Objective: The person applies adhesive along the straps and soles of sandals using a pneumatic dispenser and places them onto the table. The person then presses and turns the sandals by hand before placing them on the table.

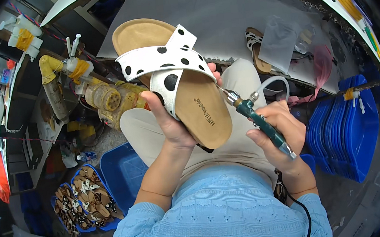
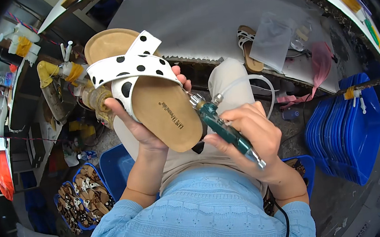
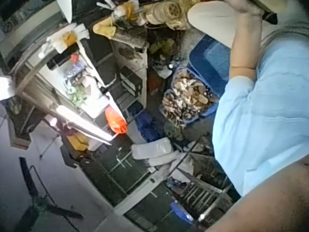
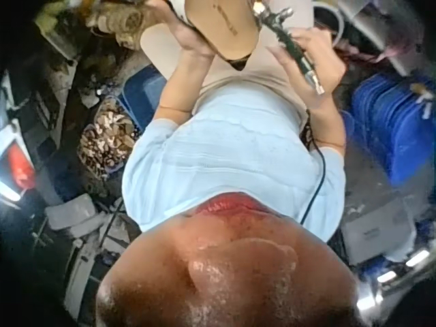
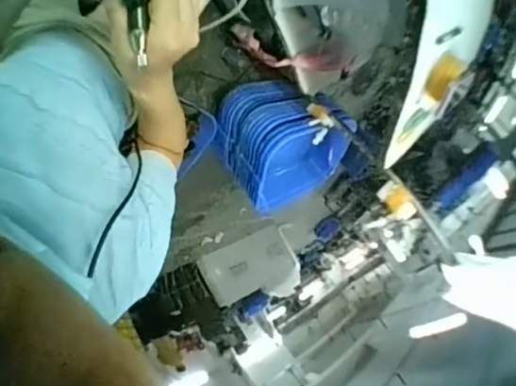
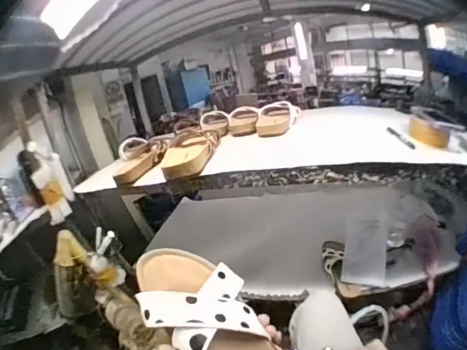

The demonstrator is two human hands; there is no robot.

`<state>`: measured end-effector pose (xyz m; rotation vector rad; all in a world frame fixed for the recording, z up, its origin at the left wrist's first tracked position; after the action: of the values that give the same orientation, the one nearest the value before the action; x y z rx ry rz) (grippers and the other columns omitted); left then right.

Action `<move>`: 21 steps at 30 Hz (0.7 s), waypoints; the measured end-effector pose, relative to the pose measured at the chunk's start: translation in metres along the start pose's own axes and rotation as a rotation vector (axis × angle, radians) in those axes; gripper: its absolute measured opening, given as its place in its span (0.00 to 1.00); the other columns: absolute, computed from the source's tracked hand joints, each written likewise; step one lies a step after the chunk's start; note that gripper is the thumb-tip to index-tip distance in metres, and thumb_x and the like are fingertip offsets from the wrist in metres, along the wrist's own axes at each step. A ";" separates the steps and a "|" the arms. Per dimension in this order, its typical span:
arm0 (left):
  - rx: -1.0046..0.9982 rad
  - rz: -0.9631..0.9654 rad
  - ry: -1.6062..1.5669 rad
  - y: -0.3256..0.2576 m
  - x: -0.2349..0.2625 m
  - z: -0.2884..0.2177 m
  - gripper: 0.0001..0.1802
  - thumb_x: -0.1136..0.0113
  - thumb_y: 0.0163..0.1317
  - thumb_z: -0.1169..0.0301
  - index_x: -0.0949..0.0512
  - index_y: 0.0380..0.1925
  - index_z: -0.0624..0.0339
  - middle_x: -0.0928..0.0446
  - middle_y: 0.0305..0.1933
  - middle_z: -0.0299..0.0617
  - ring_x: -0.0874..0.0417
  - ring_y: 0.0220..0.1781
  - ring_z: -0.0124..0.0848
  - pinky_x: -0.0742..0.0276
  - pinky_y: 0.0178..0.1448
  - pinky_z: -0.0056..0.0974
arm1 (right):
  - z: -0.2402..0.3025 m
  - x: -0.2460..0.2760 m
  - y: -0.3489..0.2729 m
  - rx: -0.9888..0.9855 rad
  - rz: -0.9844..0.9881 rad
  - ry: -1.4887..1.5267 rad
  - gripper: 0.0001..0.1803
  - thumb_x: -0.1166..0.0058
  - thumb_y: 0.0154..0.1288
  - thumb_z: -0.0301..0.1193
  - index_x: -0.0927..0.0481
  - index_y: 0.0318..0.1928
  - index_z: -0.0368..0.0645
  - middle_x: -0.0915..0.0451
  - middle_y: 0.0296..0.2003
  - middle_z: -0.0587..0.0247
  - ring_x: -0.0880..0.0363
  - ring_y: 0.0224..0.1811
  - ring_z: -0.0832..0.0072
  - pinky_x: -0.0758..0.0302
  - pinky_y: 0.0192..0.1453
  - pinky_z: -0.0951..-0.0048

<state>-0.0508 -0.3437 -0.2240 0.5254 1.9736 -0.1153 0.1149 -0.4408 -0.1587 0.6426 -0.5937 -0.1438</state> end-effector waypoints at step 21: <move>-0.011 0.212 -0.265 0.010 -0.013 -0.007 0.71 0.58 0.50 0.16 0.48 0.72 0.72 0.37 0.68 0.69 0.27 0.67 0.56 0.29 0.72 0.55 | 0.039 -0.046 0.010 0.342 -0.068 0.129 0.12 0.43 0.35 0.27 0.28 0.23 0.34 0.21 0.30 0.51 0.24 0.28 0.65 0.32 0.34 0.66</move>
<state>-0.0472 -0.3364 -0.2076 0.6737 1.6502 -0.0389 0.0543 -0.4393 -0.1495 0.9967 -0.4752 -0.0634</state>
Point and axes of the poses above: each hand's wrist, its own y-axis towards the middle knuckle, its own x-axis out of the back of the hand, z = x × y, the point moved 4 cm from there along y, towards the middle knuckle
